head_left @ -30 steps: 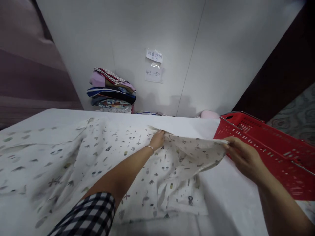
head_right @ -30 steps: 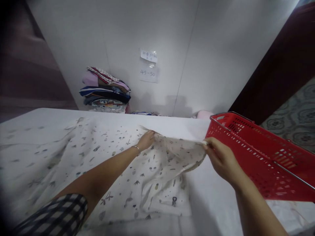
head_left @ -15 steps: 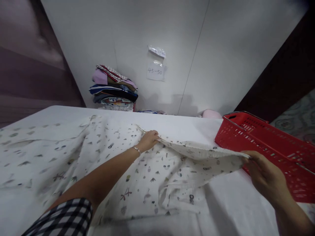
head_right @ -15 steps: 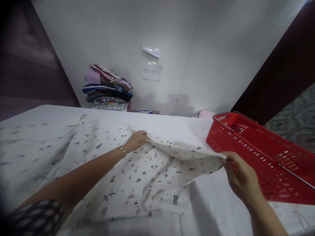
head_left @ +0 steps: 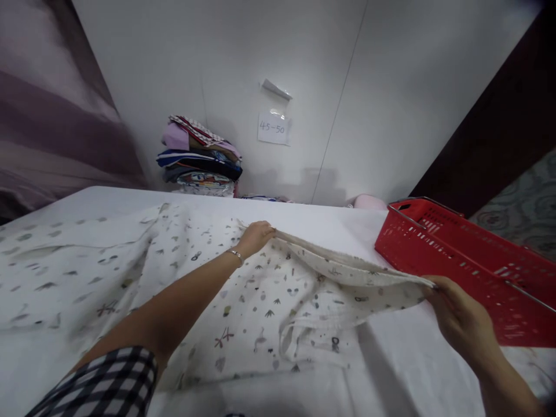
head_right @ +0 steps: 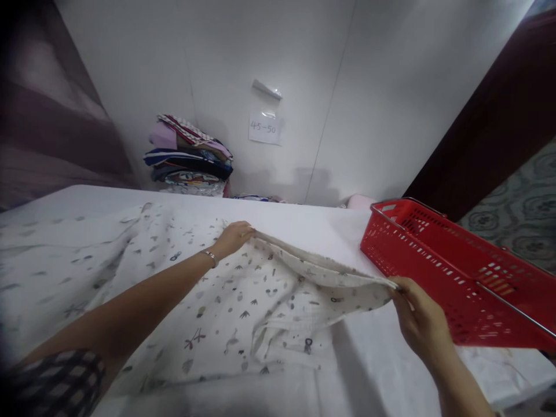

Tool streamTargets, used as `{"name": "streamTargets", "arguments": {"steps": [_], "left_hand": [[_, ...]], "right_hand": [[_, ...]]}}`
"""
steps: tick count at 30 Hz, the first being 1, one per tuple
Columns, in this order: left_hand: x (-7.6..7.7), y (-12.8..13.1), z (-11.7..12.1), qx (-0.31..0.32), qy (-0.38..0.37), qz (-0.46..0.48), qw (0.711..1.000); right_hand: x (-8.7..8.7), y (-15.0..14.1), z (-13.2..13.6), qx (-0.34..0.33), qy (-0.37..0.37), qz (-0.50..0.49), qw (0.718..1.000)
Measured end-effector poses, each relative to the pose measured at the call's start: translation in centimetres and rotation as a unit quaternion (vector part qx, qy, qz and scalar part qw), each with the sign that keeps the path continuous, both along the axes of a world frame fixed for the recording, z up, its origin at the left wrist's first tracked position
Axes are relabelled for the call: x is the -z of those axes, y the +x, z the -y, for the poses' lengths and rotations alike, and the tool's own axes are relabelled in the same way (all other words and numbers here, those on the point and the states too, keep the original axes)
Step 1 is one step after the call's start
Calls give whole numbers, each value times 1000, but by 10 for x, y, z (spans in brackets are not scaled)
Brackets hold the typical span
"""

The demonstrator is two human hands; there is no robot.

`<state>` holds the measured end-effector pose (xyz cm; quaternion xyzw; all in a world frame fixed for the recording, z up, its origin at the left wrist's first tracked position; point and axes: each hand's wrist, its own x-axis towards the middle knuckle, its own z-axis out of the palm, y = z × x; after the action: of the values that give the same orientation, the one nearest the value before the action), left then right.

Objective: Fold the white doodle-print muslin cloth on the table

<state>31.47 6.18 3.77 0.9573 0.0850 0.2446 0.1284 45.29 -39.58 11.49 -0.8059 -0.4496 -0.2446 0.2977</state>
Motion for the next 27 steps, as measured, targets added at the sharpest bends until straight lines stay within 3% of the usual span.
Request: {"name": "streamTargets", "arguments": {"steps": [4,12,22,27], "left_hand": [[-5,-5,-1,33,17,-15,999],[14,-8,22,75,-19,-96,992],[33,-45,27,110,-12,-70,991],[37,-46,29,130,17,-71,989]], "right_hand": [[5,5,4,53,31,-48,997],[-8,-2,5,56,57,-102,992],[-7,10,3,106,98,-144,979],[-9,13,0,114,100,-158,976]]}}
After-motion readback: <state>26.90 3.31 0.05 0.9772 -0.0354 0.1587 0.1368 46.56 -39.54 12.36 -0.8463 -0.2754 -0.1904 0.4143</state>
